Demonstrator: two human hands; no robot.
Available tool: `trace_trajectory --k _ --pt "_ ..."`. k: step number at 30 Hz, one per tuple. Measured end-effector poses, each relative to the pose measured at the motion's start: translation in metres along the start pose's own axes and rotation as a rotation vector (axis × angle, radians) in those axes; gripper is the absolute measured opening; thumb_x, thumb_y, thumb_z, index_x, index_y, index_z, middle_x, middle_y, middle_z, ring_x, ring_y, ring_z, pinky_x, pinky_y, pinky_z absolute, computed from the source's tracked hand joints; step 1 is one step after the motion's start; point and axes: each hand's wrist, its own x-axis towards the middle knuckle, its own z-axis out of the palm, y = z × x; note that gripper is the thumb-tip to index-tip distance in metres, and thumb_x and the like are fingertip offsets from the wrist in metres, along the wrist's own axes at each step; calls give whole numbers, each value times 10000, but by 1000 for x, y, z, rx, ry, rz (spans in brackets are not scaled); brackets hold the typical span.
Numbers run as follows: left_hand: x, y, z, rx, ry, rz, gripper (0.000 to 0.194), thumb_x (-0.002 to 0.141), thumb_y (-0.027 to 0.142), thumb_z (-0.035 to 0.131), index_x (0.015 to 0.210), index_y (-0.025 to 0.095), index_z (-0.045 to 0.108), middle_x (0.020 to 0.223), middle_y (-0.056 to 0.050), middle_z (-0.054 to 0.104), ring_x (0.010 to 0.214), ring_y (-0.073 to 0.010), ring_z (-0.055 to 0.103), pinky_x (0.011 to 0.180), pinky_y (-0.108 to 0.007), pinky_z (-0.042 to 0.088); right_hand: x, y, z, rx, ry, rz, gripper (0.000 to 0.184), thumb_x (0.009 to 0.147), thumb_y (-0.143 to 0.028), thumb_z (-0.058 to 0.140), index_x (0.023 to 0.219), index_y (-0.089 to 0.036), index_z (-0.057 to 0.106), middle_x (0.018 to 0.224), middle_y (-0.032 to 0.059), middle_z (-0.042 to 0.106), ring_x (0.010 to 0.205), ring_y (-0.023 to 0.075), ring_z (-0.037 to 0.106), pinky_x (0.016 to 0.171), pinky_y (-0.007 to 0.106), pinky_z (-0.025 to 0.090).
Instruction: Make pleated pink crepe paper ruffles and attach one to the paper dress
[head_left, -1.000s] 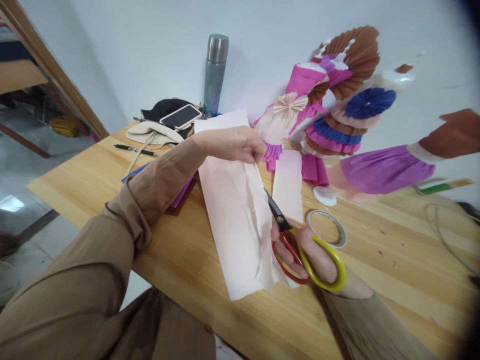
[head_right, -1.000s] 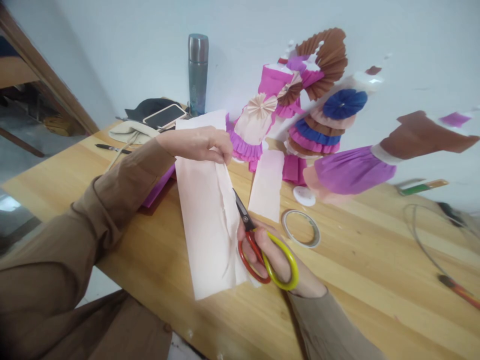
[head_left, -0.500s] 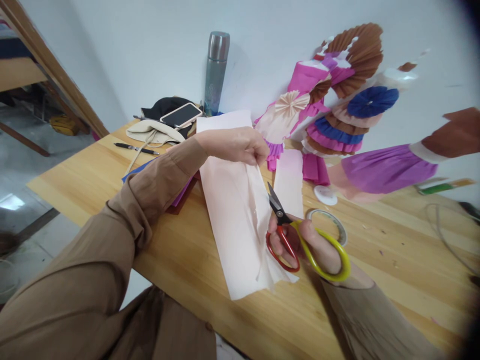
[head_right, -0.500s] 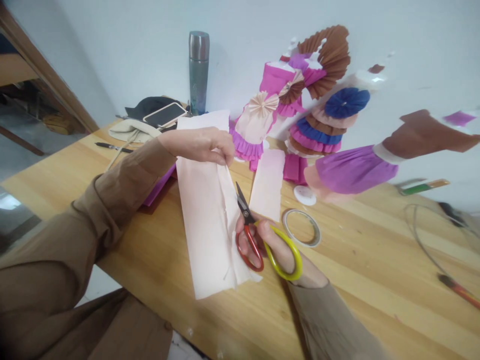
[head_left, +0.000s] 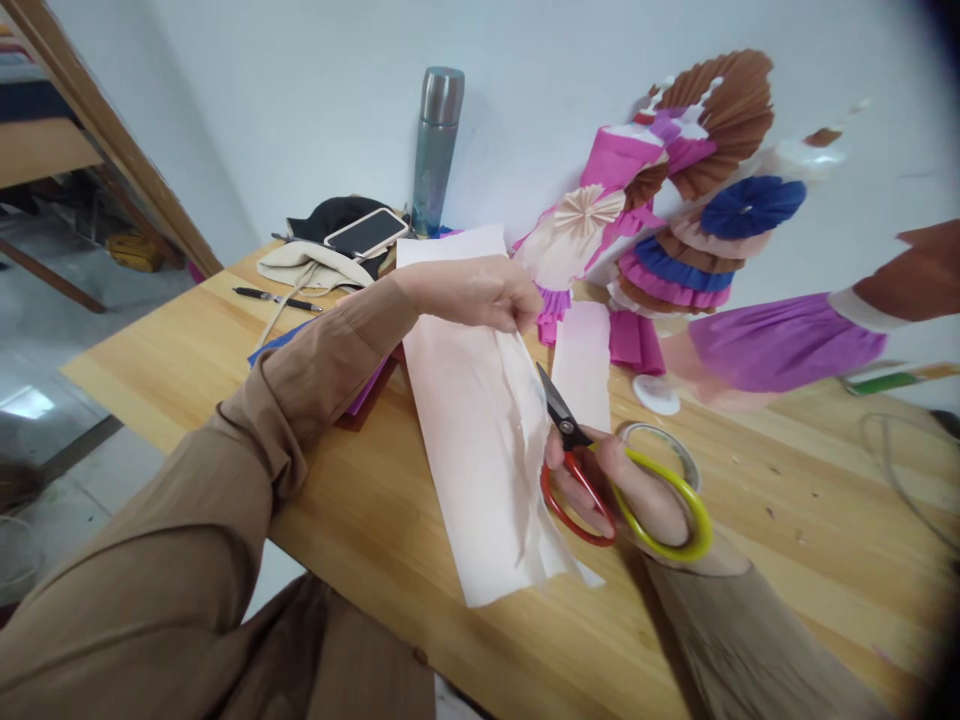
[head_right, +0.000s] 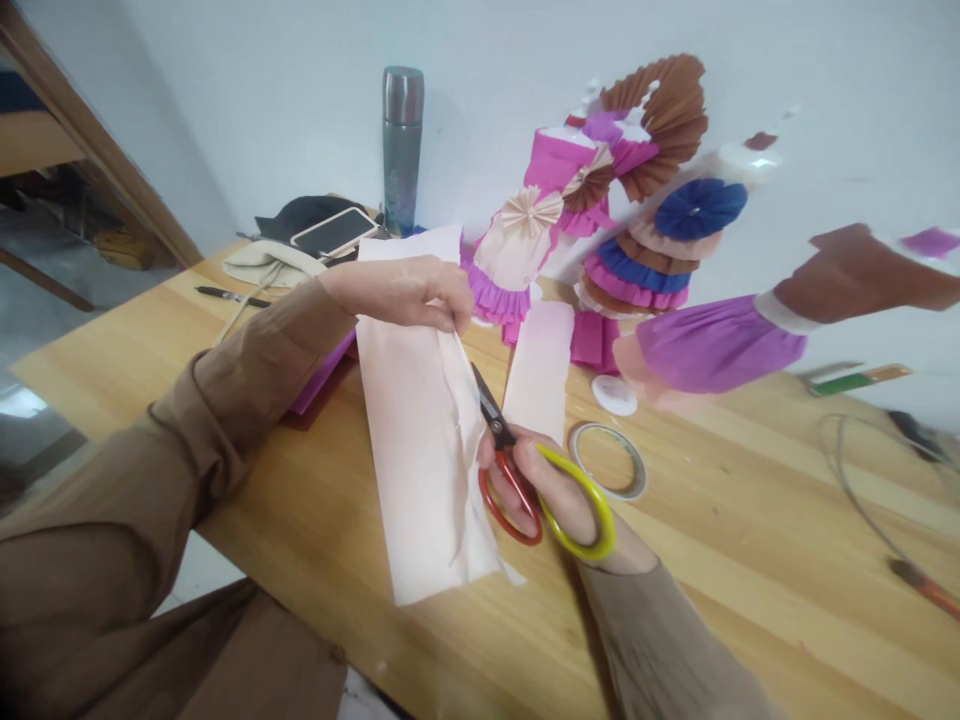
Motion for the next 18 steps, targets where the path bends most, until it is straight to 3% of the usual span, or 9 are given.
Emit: trace_trajectory --k 6,9,12,18 --pt "-1 0 -1 -22 33 1 172 787 75 608 810 170 749 848 -51 735 777 -125 632 758 -229 464 0 2 0 -37 48 -9 489 945 -681 433 889 -210 550 460 -93 363 301 44 221 349 198 177" --pt "-2 1 -2 -71 52 15 248 767 73 622 910 201 779 921 -46 763 786 -124 646 752 -220 467 -1 0 2 14 29 31 523 905 -730 452 893 -215 537 491 -81 391 311 51 233 334 204 195" --pt "-2 2 -3 -96 38 22 324 772 70 615 1001 223 786 964 -43 771 794 -124 648 753 -221 470 -2 -2 3 48 -30 75 610 838 -809 460 953 -215 533 591 -28 515 343 66 306 335 219 243" --pt "-2 3 -2 -109 38 30 345 762 67 636 1030 224 787 934 -43 765 788 -121 638 760 -218 469 -1 -3 -2 6 -68 47 628 869 -799 407 1029 -206 537 692 16 586 409 86 402 404 240 295"
